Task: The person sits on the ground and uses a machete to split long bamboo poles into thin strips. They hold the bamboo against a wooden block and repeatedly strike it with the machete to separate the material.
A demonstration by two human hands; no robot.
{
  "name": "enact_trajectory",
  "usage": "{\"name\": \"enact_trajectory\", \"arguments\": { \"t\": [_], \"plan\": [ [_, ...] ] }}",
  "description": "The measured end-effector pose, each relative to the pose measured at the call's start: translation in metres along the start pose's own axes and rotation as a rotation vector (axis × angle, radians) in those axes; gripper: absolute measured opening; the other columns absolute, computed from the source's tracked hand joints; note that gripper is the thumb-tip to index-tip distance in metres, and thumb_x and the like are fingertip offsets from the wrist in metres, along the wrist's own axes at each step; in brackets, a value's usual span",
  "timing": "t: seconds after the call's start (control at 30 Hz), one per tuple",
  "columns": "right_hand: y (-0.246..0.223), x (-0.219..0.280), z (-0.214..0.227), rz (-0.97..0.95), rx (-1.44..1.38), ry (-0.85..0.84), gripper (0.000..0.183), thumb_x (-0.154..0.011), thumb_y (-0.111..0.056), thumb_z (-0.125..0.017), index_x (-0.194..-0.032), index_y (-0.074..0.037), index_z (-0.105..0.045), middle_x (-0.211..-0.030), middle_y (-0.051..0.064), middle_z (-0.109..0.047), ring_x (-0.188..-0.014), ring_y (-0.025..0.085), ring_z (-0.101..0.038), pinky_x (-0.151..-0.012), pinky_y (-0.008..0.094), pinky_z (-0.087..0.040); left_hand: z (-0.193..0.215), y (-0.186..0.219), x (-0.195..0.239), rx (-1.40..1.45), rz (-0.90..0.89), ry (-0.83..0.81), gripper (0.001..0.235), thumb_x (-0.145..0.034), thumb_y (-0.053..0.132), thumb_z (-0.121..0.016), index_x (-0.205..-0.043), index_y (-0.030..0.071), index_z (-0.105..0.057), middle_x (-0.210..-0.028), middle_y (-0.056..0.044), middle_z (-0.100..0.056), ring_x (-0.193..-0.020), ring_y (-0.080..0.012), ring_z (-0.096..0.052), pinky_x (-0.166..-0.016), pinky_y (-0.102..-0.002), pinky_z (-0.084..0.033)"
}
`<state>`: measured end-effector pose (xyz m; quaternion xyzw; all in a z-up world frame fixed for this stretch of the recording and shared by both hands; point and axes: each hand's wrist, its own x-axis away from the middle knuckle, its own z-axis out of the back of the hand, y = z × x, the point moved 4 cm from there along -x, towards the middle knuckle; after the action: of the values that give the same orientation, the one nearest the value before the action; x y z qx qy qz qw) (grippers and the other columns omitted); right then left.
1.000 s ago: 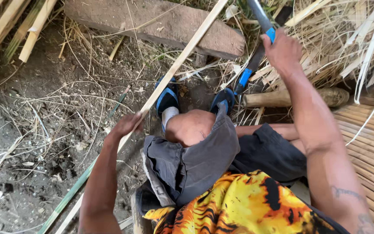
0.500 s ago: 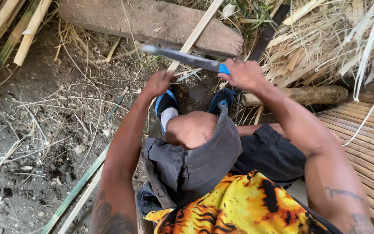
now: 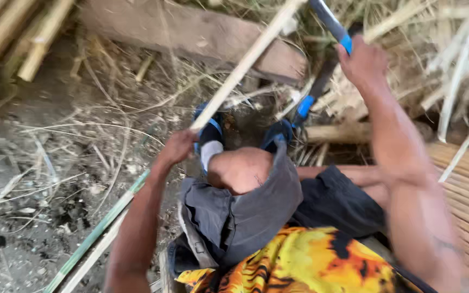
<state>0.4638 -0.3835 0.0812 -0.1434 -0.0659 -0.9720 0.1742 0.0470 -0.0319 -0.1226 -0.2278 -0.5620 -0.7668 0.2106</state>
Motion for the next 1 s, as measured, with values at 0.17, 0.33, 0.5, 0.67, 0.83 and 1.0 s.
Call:
{"name": "enact_trajectory", "arguments": {
  "t": [0.17,0.33,0.5,0.67,0.83,1.0],
  "plan": [
    [-0.022,0.012,-0.017,0.153,-0.028,-0.054,0.054,-0.105,-0.053,-0.049,-0.112,0.000,-0.059,-0.084,0.027,-0.068,-0.080,0.049,-0.067,-0.073,0.059,-0.052,0.037,0.023,-0.041,-0.057,-0.032,0.079,0.054,-0.103,0.050,-0.044,-0.093,0.002,-0.068,-0.079,-0.018,-0.069,-0.073,-0.0289,-0.068,-0.069,-0.044,-0.053],
    [0.027,-0.002,-0.011,0.070,-0.053,-0.091,0.046,-0.115,-0.049,-0.037,-0.130,-0.019,-0.068,-0.105,0.020,-0.068,-0.092,0.044,-0.069,-0.078,0.059,-0.053,0.031,-0.001,0.004,-0.162,0.064,0.045,0.057,-0.104,0.051,-0.041,-0.092,0.003,-0.069,-0.081,-0.023,-0.068,-0.075,-0.0365,-0.067,-0.071,-0.049,-0.052],
    [-0.005,-0.006,0.014,0.108,-0.141,0.323,0.061,-0.117,-0.048,-0.048,-0.149,0.003,-0.051,-0.089,0.029,-0.065,-0.078,0.046,-0.066,-0.073,0.058,-0.052,0.029,0.000,0.004,-0.237,-0.140,0.222,0.052,-0.108,0.050,-0.049,-0.093,0.004,-0.068,-0.087,-0.030,-0.069,-0.088,-0.0488,-0.067,-0.076,-0.058,-0.052],
    [-0.125,0.094,-0.045,0.297,0.076,-0.450,0.060,-0.098,-0.065,-0.052,-0.122,-0.010,-0.055,-0.100,0.020,-0.072,-0.091,0.041,-0.071,-0.078,0.055,-0.057,0.017,0.023,0.018,-0.412,0.054,0.376,0.033,-0.106,0.042,-0.047,-0.114,0.011,-0.059,-0.085,-0.031,-0.069,-0.079,-0.0540,-0.067,-0.069,-0.064,-0.053],
    [-0.073,0.037,-0.053,0.219,-0.085,-0.354,0.034,-0.099,-0.038,-0.052,-0.114,-0.011,-0.065,-0.095,0.015,-0.079,-0.092,0.033,-0.076,-0.088,0.049,-0.058,0.024,0.047,0.034,-0.437,0.162,0.335,0.031,-0.108,0.040,-0.048,-0.120,0.014,-0.058,-0.085,-0.029,-0.070,-0.078,-0.0528,-0.068,-0.065,-0.064,-0.054],
    [0.003,-0.017,0.032,-0.238,-0.433,0.116,0.048,-0.112,-0.052,-0.046,-0.117,-0.007,-0.064,-0.091,0.013,-0.065,-0.086,0.031,-0.070,-0.077,0.049,-0.053,0.022,0.067,0.044,-0.384,0.193,0.410,0.034,-0.106,0.041,-0.049,-0.134,0.025,-0.057,-0.094,-0.021,-0.075,-0.076,-0.0453,-0.073,-0.062,-0.059,-0.057]
  ]
}}
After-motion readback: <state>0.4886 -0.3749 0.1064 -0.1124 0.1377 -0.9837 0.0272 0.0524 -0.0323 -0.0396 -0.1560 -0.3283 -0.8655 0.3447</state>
